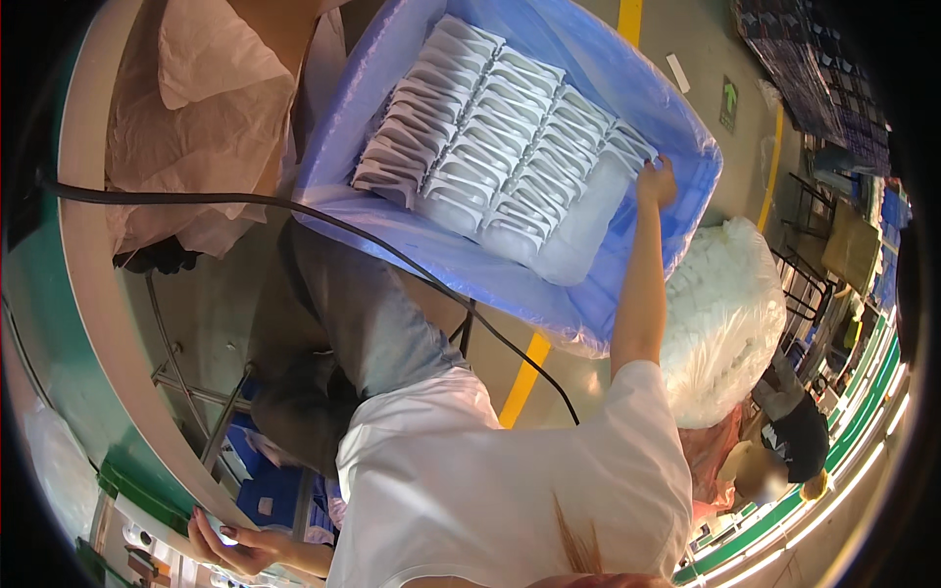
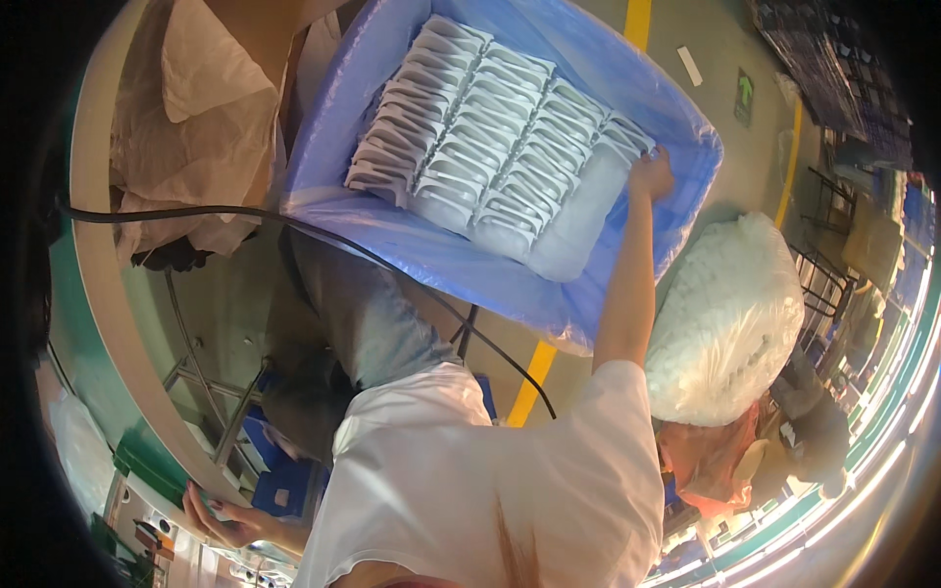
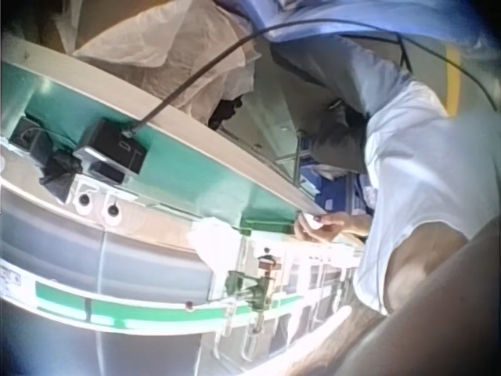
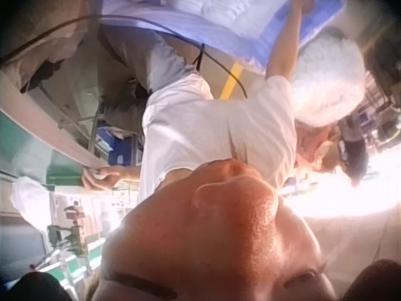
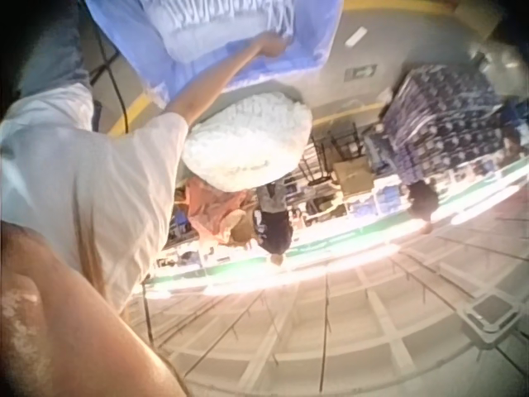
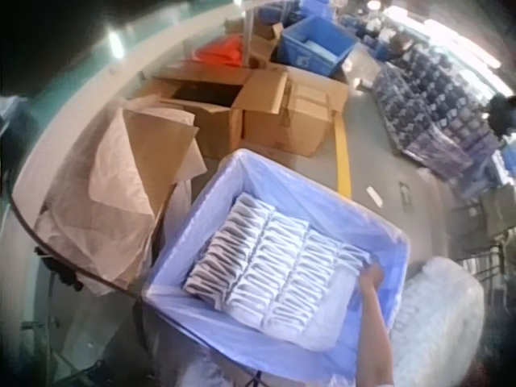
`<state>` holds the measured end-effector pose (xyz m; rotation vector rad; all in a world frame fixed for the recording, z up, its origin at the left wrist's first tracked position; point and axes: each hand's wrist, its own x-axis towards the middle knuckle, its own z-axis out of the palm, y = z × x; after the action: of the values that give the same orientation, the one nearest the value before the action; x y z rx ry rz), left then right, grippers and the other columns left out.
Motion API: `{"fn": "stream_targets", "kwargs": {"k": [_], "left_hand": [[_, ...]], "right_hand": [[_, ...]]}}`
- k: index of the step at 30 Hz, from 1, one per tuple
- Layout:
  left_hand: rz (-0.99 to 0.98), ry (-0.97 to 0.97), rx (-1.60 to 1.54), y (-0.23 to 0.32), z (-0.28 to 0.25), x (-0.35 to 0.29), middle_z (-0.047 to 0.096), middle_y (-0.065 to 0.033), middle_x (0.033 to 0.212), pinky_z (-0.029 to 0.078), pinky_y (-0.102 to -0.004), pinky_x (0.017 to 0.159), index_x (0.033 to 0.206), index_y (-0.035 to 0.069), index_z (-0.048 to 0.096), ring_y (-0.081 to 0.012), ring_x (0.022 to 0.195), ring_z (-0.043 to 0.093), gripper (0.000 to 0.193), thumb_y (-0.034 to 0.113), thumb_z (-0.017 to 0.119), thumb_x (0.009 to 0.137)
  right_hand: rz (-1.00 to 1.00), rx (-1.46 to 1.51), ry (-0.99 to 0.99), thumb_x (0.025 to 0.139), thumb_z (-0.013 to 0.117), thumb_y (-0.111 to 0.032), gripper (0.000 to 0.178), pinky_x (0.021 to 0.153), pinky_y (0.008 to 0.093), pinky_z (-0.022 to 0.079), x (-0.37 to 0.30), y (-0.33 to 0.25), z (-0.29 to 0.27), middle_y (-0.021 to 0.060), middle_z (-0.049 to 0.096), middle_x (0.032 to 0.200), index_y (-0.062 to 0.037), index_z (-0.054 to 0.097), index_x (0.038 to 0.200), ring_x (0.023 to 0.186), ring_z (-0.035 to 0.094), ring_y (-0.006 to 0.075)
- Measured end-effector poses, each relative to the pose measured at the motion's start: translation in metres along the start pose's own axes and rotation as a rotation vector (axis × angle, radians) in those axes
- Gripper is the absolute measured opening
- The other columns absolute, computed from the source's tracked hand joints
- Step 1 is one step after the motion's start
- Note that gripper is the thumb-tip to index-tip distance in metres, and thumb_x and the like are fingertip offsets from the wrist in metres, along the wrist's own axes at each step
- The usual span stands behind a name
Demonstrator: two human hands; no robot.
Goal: Assembling white plastic components using a manual press machine on an assembly line.
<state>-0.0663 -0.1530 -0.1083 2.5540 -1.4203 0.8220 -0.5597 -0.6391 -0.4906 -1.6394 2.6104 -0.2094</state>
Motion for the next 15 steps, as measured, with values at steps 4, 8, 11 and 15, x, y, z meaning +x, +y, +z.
{"fn": "stream_targets", "kwargs": {"k": [4,8,11,15], "left_hand": [[0.032,0.015,-0.037,-0.001,0.002,-0.004,0.067,-0.0181,0.114,0.047,-0.0418,0.093,0.118,-0.006,0.067,-0.0314,0.105,0.063,0.034,0.007,0.044,0.097],[0.053,0.008,-0.039,-0.001,0.002,-0.004,0.067,-0.0188,0.114,0.048,-0.0420,0.093,0.117,-0.006,0.067,-0.0312,0.105,0.062,0.033,0.009,0.045,0.097],[0.074,0.003,-0.004,-0.002,0.000,-0.003,0.067,-0.0186,0.114,0.047,-0.0418,0.093,0.117,-0.006,0.067,-0.0311,0.106,0.062,0.033,0.009,0.045,0.097],[0.009,0.056,-0.025,0.004,0.006,-0.003,0.066,-0.0179,0.115,0.047,-0.0408,0.094,0.116,-0.005,0.068,-0.0299,0.106,0.062,0.034,0.014,0.046,0.099]], "right_hand": [[0.080,-0.006,0.030,0.080,0.072,-0.025,0.041,0.082,0.0445,0.055,0.007,0.006,0.011,0.0157,0.074,0.100,-0.0144,0.069,0.120,0.093,0.070,0.0381],[0.128,-0.009,0.003,0.078,0.070,-0.024,0.038,0.084,0.0426,0.055,0.023,0.015,0.024,0.0135,0.074,0.102,-0.0148,0.072,0.116,0.095,0.071,0.0360],[0.104,0.042,-0.014,0.078,0.067,-0.023,0.031,0.085,0.0415,0.055,0.029,0.016,0.027,0.0122,0.074,0.105,-0.0143,0.076,0.107,0.098,0.070,0.0346],[0.158,0.068,0.004,0.079,0.068,-0.026,0.031,0.083,0.0402,0.056,0.032,0.020,0.027,0.0139,0.074,0.106,-0.0140,0.077,0.105,0.098,0.071,0.0332]]}}
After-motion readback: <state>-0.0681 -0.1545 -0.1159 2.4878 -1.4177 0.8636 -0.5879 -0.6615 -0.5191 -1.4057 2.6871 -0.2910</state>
